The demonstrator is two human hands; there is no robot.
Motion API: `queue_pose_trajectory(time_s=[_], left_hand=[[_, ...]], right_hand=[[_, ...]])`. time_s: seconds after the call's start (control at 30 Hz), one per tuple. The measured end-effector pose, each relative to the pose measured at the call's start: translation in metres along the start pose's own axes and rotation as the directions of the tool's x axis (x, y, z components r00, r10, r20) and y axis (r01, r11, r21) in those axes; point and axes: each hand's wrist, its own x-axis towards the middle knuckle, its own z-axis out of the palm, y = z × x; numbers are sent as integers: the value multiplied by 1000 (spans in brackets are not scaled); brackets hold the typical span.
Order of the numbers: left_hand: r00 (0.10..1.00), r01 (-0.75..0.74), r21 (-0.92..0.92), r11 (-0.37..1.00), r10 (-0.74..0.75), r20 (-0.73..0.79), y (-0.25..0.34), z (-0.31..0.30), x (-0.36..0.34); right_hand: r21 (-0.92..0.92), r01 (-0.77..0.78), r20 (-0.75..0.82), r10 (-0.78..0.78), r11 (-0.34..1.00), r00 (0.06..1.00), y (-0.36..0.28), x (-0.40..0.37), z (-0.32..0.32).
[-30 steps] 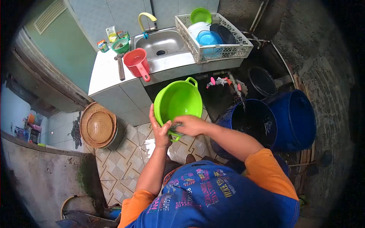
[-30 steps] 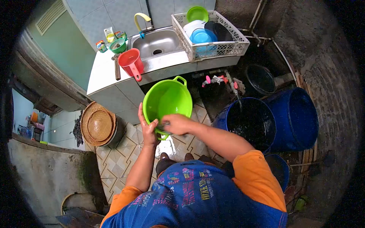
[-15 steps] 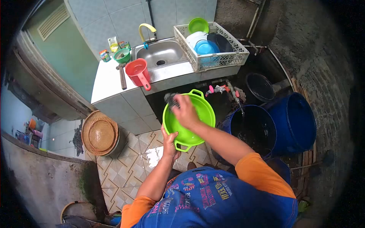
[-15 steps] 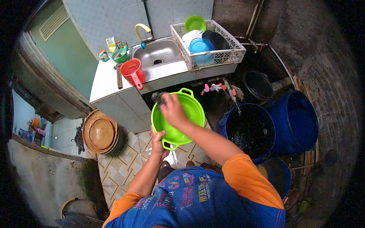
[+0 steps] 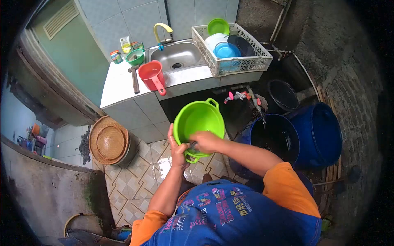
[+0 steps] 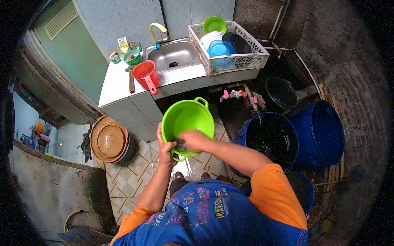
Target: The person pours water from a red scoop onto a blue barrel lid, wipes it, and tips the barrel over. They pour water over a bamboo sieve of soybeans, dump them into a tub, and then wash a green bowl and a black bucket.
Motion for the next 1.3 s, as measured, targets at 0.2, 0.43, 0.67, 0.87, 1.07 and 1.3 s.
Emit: queue_pose_trajectory(time_s=[0.2, 0.43, 0.67, 0.87, 1.07, 1.3], left_hand=[[994, 106, -127, 986, -107, 1, -6, 6, -5], [1000, 3, -79, 997, -5, -20, -4, 0, 3], [998, 51, -69, 996, -54, -33, -2, -4, -5], [995, 91, -70, 993, -93, -31, 7, 4, -11], [996, 42, -116, 992, -51, -72, -16, -11, -1], [989, 75, -170, 983, -95, -112, -9, -35, 8]], right_hand=[[-475, -224, -314, 74, 851, 947, -3, 39, -41], [234, -234, 21, 236, 944, 972, -12, 3, -18], [102, -309, -173, 323, 945, 930, -9, 14, -16], [121, -401, -328, 418, 908, 847, 7, 27, -37], [694, -352, 144, 357, 629, 923, -37, 28, 2], [508, -96, 370, -115, 856, 922, -26, 11, -44]])
